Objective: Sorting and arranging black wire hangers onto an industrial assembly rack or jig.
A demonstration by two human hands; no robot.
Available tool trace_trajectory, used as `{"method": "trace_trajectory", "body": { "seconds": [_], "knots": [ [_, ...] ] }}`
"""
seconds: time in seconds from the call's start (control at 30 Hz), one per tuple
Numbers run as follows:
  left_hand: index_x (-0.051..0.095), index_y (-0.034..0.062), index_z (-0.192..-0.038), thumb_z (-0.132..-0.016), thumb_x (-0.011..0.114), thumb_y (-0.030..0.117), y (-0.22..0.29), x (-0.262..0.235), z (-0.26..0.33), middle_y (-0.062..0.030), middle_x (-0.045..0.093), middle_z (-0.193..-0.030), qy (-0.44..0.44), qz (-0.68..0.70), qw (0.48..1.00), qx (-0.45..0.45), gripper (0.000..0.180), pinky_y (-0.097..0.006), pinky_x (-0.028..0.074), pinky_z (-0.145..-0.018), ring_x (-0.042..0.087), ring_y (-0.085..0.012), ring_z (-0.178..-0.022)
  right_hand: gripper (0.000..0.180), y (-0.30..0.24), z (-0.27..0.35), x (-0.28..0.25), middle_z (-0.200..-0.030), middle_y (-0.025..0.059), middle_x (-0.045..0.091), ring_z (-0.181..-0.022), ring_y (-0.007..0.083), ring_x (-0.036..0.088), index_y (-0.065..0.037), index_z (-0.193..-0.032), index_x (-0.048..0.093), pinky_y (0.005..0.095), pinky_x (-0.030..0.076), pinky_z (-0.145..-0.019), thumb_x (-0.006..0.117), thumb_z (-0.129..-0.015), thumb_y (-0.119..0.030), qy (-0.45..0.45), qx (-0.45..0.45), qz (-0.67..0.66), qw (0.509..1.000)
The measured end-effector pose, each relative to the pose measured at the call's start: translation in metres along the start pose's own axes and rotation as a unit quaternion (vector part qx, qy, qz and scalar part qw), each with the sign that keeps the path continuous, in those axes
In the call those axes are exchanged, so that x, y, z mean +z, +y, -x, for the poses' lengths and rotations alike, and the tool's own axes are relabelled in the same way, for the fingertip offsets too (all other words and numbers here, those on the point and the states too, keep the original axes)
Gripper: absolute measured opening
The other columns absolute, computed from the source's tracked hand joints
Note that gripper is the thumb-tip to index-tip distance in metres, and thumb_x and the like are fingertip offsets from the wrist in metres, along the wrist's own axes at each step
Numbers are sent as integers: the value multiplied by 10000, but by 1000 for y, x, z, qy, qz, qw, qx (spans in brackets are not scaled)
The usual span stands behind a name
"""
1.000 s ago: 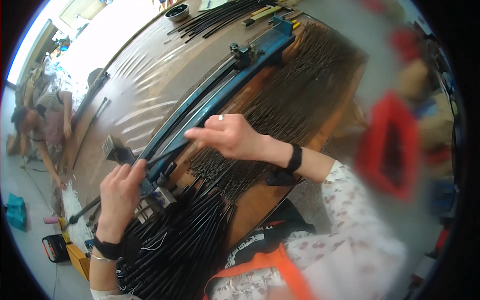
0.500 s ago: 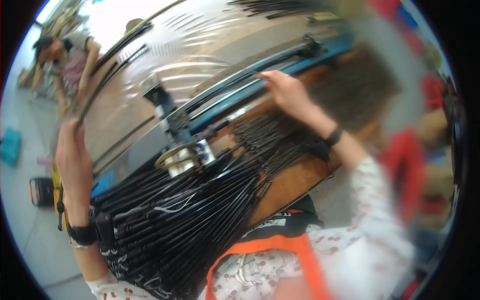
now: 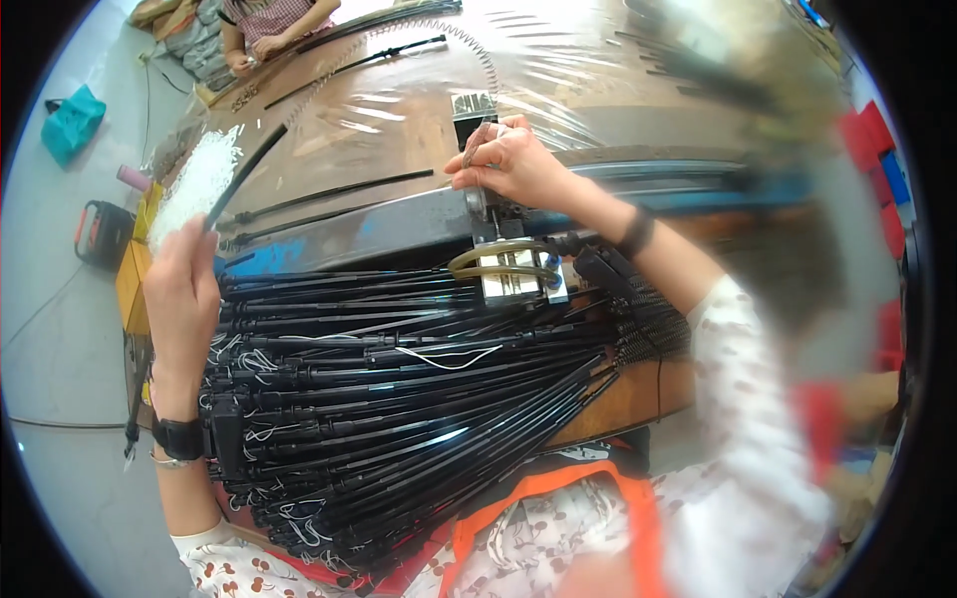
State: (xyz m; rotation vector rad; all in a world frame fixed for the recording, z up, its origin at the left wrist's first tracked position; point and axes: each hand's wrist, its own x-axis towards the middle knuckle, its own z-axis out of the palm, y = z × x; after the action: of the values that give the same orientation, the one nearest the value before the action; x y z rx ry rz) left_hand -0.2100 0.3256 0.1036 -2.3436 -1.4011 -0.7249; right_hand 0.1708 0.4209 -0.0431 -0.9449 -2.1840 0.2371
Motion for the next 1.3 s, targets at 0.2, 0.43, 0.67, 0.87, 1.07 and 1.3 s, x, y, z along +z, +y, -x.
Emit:
{"method": "trace_trajectory", "body": {
  "seconds": [0.2, 0.43, 0.67, 0.87, 1.07, 1.3],
  "knots": [
    [645, -29, -1118, -962, 619, 91, -2, 22, 1, -228, 659, -929, -10, 44, 999, -20, 199, -410, 497, -716, 630, -402, -814, 115, -15, -10, 3, -757, -36, 694, -893, 145, 599, -183, -872, 776, 380, 292, -989, 719, -891, -281, -74, -98, 120, 985],
    [685, 49, -1080, -933, 655, 150, -13, 53, 1, -177, 646, -854, -58, 50, 997, -19, 181, -435, 503, -666, 638, -371, -761, 115, 58, 108, -104, -736, 56, 634, -828, 282, 604, -118, -865, 689, 445, 395, -978, 726, -778, -54, 70, -37, 320, 944],
    [641, 118, -1015, -914, 593, 155, 96, 170, -64, -157, 647, -857, -166, 151, 965, 134, 118, -455, 554, -699, 679, -349, -833, 89, 153, 231, -211, -894, 100, 699, -896, 305, 637, -96, -939, 716, 465, 446, -934, 676, -884, -154, 65, 1, 447, 892],
    [576, 50, -882, -973, 579, 275, 92, 182, -52, -181, 634, -827, -177, 197, 962, 63, 243, -485, 511, -688, 636, -407, -792, 123, 160, 236, -201, -836, 110, 667, -859, 318, 634, -63, -922, 687, 451, 476, -871, 650, -929, -180, 70, 5, 376, 924],
    [594, 18, -857, -971, 573, 281, 98, 184, -49, -196, 652, -849, -219, 209, 952, 37, 288, -513, 502, -724, 634, -423, -837, 148, 145, 225, -191, -793, 119, 641, -800, 321, 621, -48, -898, 678, 450, 479, -784, 636, -939, -183, 94, -16, 350, 932],
    [659, 30, -925, -956, 576, 233, 108, 197, -55, -206, 689, -870, -242, 215, 945, 39, 221, -512, 508, -751, 656, -416, -864, 125, 141, 225, -193, -830, 151, 631, -813, 335, 608, -42, -895, 665, 451, 470, -759, 615, -930, -151, 59, 80, 339, 936]
  ]
}}
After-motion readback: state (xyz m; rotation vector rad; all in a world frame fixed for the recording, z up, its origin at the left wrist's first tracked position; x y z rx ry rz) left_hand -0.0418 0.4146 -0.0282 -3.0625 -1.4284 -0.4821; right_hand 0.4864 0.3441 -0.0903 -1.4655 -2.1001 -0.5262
